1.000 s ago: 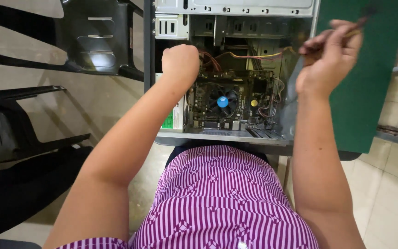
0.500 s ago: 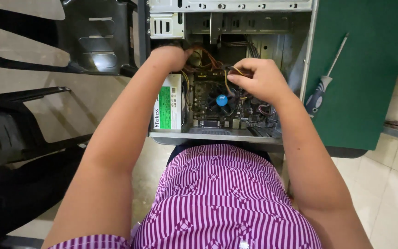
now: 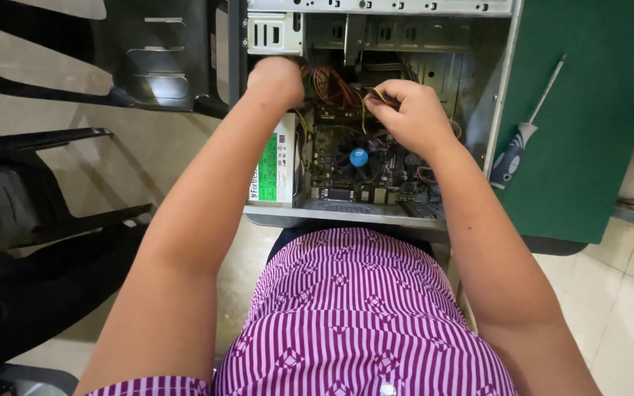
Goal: Organizing and connecting various internal cables and power connectors inside a desktop computer tower.
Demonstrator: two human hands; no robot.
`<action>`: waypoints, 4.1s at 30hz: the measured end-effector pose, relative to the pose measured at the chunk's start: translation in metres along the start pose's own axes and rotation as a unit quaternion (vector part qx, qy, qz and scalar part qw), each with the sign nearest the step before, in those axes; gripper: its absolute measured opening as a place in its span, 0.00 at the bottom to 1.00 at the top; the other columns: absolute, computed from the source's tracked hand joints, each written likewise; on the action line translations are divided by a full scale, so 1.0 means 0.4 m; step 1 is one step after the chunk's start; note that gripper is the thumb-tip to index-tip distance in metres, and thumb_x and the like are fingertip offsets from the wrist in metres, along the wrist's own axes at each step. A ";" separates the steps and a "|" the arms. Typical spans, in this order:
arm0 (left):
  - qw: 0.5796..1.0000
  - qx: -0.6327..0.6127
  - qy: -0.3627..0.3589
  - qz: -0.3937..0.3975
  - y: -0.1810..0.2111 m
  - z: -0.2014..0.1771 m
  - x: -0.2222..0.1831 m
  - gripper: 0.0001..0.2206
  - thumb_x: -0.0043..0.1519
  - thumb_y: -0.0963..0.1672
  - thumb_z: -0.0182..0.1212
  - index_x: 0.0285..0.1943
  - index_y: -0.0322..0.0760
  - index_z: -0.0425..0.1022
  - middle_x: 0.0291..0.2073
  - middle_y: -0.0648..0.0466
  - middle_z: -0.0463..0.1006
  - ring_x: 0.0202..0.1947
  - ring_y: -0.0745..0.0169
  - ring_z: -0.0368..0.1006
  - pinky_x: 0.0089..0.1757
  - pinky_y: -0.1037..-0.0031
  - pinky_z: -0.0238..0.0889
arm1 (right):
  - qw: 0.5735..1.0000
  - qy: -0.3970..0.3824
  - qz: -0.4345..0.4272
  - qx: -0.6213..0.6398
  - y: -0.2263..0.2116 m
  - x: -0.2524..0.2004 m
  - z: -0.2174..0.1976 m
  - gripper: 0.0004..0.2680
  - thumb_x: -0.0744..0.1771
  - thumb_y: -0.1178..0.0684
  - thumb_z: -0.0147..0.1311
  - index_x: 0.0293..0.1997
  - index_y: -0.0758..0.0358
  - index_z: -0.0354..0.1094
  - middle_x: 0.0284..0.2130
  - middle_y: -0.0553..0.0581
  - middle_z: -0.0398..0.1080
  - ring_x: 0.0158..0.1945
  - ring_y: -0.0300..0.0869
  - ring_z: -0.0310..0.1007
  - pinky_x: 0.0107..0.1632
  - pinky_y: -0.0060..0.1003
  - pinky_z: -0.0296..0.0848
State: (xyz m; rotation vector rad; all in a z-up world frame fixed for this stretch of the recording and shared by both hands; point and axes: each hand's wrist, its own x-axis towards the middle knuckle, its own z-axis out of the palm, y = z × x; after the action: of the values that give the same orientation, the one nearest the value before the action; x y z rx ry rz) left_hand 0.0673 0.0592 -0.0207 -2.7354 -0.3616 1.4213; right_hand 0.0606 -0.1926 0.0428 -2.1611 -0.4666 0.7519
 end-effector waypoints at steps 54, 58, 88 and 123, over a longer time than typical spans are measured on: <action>0.865 -0.412 0.259 0.119 -0.141 -0.028 -0.278 0.17 0.71 0.48 0.50 0.29 0.43 0.74 0.25 0.59 0.78 0.30 0.65 0.73 0.37 0.69 0.62 | 0.970 -0.192 0.139 -0.045 -0.053 -0.017 -0.039 0.26 0.60 0.43 0.67 0.64 0.54 0.65 0.63 0.54 0.68 0.65 0.47 0.67 0.65 0.45 0.67; 0.836 -0.495 0.210 0.113 -0.116 -0.024 -0.324 0.15 0.71 0.46 0.52 0.28 0.48 0.71 0.26 0.63 0.76 0.32 0.73 0.74 0.44 0.72 0.72 | 0.963 -0.220 0.131 -0.087 -0.006 -0.001 -0.012 0.19 0.59 0.48 0.70 0.53 0.52 0.73 0.52 0.50 0.74 0.54 0.44 0.73 0.54 0.41 0.70; 0.853 -0.042 0.405 0.325 0.051 -0.002 -0.215 0.04 0.61 0.43 0.65 0.38 0.36 0.80 0.37 0.51 0.82 0.45 0.47 0.73 0.40 0.55 0.74 | 0.822 0.466 -0.237 0.226 0.105 -0.016 -0.022 0.15 0.75 0.44 0.36 0.55 0.61 0.71 0.34 0.55 0.65 0.37 0.41 0.65 0.41 0.37 0.70; 0.899 -0.295 0.303 0.109 -0.173 -0.024 -0.387 0.16 0.67 0.48 0.64 0.55 0.31 0.81 0.47 0.45 0.84 0.48 0.47 0.78 0.49 0.57 0.69 | 0.978 0.205 0.022 0.024 0.182 0.056 0.034 0.19 0.70 0.57 0.54 0.69 0.63 0.51 0.60 0.73 0.67 0.62 0.63 0.69 0.59 0.55 0.68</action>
State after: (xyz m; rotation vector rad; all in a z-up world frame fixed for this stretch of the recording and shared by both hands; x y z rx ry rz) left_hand -0.0236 0.0929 0.1189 -3.6001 -0.5248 0.4257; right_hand 0.0744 -0.2183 -0.0290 -2.2095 -0.1821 0.3183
